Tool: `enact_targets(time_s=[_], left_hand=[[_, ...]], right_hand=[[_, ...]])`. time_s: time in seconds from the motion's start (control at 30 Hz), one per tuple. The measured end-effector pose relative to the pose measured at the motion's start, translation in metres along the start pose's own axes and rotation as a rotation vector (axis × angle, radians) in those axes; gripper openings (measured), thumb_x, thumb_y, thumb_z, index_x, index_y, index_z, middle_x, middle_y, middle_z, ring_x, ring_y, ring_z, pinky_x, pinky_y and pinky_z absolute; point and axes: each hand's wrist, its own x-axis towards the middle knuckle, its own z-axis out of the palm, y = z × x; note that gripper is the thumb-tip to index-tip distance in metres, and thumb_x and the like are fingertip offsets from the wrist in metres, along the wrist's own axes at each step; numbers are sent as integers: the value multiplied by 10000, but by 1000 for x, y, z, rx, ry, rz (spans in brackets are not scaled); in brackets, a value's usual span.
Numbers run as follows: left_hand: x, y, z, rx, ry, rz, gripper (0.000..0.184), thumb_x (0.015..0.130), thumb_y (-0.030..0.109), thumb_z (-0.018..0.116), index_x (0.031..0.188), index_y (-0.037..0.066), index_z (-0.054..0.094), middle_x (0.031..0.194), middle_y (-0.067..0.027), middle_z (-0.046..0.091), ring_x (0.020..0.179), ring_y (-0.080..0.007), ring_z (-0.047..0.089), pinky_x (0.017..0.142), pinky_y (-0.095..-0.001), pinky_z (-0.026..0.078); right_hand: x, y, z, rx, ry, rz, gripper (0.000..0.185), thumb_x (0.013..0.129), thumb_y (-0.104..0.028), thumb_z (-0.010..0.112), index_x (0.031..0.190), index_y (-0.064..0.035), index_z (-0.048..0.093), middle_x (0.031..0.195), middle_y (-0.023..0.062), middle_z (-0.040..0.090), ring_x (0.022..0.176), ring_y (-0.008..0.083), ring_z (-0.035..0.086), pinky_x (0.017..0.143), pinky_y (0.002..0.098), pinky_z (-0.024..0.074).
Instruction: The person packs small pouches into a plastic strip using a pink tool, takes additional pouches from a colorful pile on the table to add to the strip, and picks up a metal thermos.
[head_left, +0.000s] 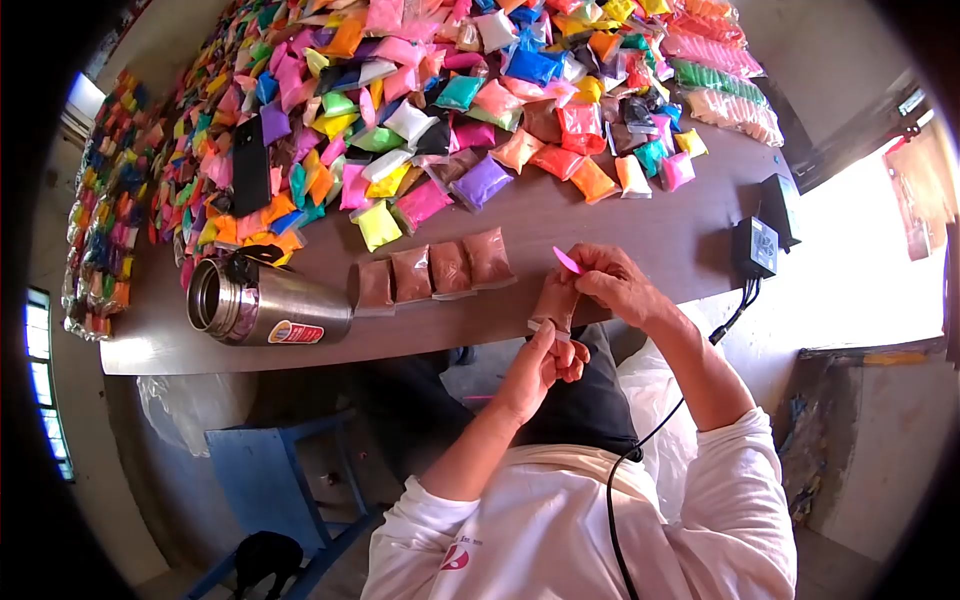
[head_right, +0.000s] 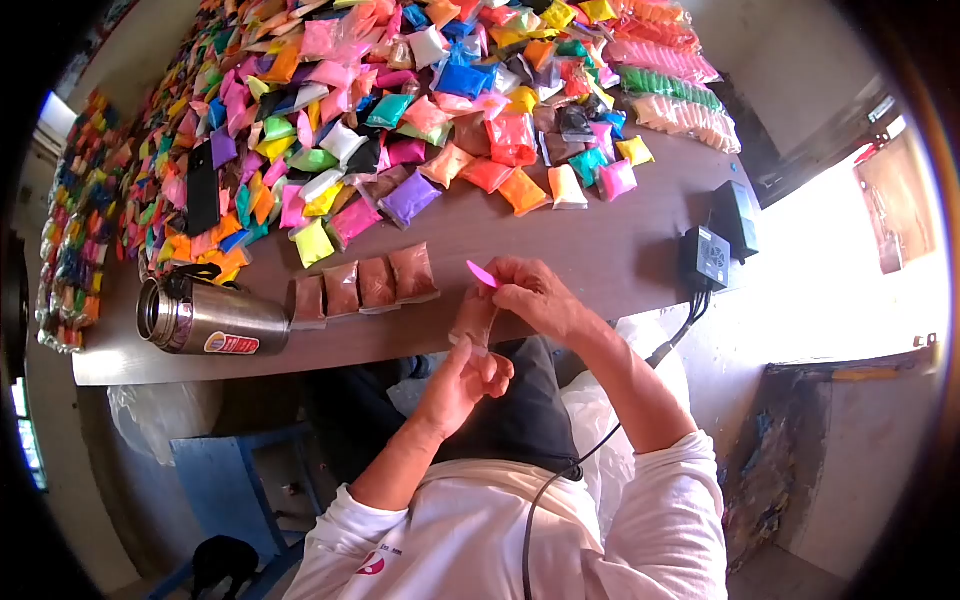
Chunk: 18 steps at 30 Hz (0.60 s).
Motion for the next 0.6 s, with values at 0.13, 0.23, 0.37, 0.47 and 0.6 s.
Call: enact_targets(time_s=[0.13,0.23,0.37,0.47,0.6], left_hand=[[5,-8,2,25,42,13,524,932,517,446,661,74,519,875,-128,609,725,-184,539,694,-290,416],[11,-7,3,134,117,60,529,937,502,457,626,76,503,829,-117,605,677,-150,526,651,-263,405],[13,-9,6,261,174,116,546,956,477,438,605,66,516,741,-98,605,593,-105,511,577,-232,392],[15,-14,6,271,196,140,555,966,466,423,598,62,520,711,-102,607,568,-97,512,546,-223,388],[16,-11,9,274,199,142,564,969,462,416,587,60,516,698,-106,607,564,-98,513,531,-223,388]], right_hand=[[-5,-11,4,-320,-44,-127,201,856,-156,558,990,-20,621,849,141,640,787,289,609,715,333,474],[-9,-19,1,-642,120,-164,217,906,-184,517,1006,-8,595,787,138,596,723,252,580,666,341,456],[-24,-20,-7,-625,340,-26,234,939,-234,492,995,-21,573,769,190,593,737,360,595,648,423,450],[-40,-7,6,-572,331,-26,220,953,-229,468,969,-20,535,756,198,588,719,389,583,618,429,449],[-52,-10,24,-658,243,-45,194,936,-210,490,869,-30,522,756,181,587,669,380,579,554,433,436]])
